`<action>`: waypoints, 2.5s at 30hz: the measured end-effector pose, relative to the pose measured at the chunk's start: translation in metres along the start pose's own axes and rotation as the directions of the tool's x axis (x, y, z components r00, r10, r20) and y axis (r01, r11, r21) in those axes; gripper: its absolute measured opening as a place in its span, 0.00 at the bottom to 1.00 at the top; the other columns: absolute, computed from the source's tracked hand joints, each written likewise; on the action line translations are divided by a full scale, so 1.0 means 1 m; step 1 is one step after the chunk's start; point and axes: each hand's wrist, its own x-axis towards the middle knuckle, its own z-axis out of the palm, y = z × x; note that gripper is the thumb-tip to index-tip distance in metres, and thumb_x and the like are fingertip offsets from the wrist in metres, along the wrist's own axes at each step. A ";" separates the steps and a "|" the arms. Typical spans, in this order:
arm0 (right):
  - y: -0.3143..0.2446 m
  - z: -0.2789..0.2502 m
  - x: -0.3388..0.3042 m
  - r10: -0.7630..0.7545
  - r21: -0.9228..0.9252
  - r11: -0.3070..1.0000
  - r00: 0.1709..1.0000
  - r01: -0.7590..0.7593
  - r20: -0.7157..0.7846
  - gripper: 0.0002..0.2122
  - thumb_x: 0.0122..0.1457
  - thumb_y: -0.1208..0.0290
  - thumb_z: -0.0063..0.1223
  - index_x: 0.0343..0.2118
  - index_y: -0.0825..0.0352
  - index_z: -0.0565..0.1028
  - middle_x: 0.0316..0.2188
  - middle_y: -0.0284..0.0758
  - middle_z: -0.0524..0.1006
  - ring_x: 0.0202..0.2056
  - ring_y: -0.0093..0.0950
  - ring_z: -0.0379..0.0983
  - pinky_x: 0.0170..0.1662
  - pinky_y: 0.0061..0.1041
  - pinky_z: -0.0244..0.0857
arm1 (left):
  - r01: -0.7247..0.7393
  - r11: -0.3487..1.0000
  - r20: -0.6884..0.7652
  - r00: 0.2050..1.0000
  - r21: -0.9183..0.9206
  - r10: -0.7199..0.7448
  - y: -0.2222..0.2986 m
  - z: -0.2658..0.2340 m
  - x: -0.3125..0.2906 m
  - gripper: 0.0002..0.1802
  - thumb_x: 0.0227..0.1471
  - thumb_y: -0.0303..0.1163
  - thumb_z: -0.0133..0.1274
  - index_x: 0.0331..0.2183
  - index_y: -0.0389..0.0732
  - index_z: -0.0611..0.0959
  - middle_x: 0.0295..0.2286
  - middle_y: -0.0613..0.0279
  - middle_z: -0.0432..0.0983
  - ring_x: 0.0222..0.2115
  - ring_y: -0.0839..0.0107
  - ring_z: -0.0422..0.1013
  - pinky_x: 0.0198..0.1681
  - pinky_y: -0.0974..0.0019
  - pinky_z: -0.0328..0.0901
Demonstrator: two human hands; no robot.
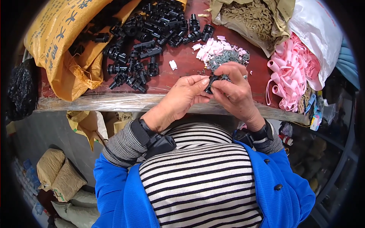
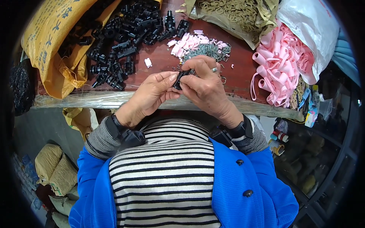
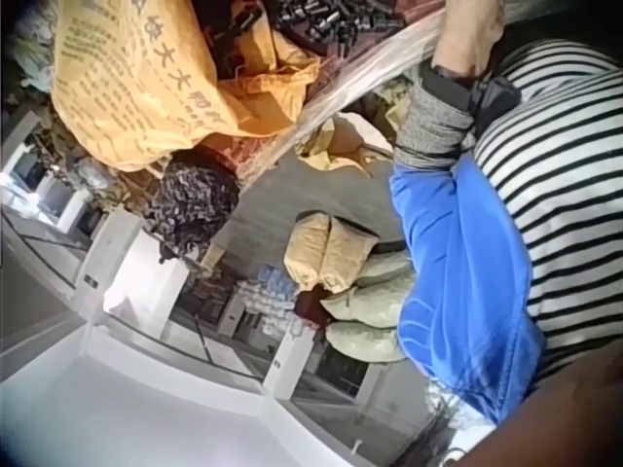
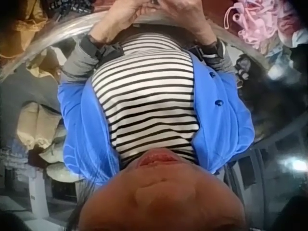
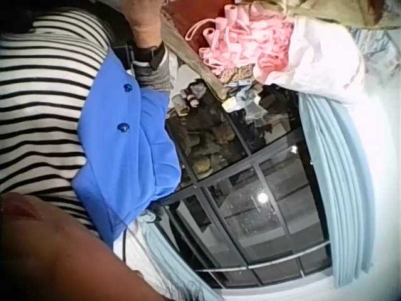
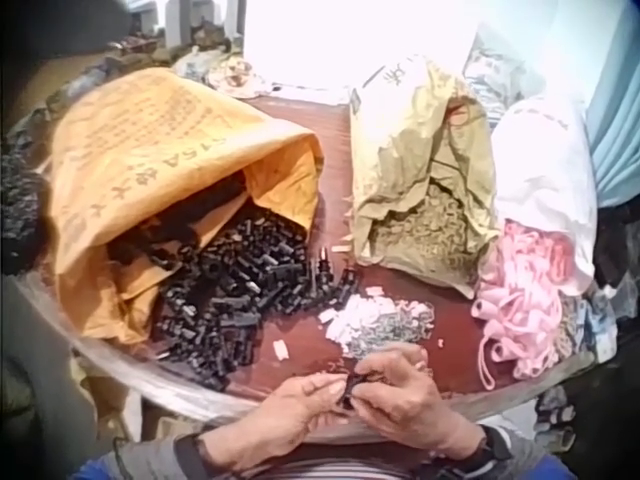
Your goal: Manually assembling small black plastic components with tiny metal pins and attaching them to pink and white plastic pieces.
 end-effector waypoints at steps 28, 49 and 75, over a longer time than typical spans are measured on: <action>0.012 0.012 0.031 0.099 0.049 0.994 0.994 -0.096 -0.050 0.03 0.42 0.76 0.52 0.22 0.66 0.71 0.28 0.35 0.68 0.33 0.33 0.64 0.36 0.27 0.58 | -0.081 0.997 -0.048 0.996 -0.006 0.080 0.017 -0.022 -0.038 0.13 0.50 0.30 0.44 0.39 0.34 0.71 0.33 0.60 0.72 0.32 0.74 0.70 0.36 0.76 0.66; 0.201 -0.006 0.054 0.381 -0.498 0.791 0.923 -0.357 -0.056 0.11 0.45 0.69 0.43 0.33 0.63 0.65 0.31 0.46 0.66 0.27 0.47 0.67 0.28 0.42 0.61 | -0.204 0.973 -0.109 0.975 -0.103 0.193 0.023 -0.037 -0.038 0.13 0.49 0.27 0.45 0.39 0.33 0.70 0.32 0.57 0.72 0.34 0.69 0.71 0.35 0.75 0.68; 0.033 -0.009 -0.058 0.374 -0.105 0.924 0.926 -0.367 0.048 0.12 0.42 0.72 0.51 0.30 0.70 0.66 0.28 0.43 0.64 0.31 0.40 0.64 0.35 0.32 0.59 | -0.374 0.922 -0.113 0.925 -0.103 0.363 -0.004 -0.037 -0.075 0.10 0.46 0.33 0.50 0.32 0.40 0.74 0.27 0.68 0.72 0.27 0.77 0.70 0.33 0.75 0.66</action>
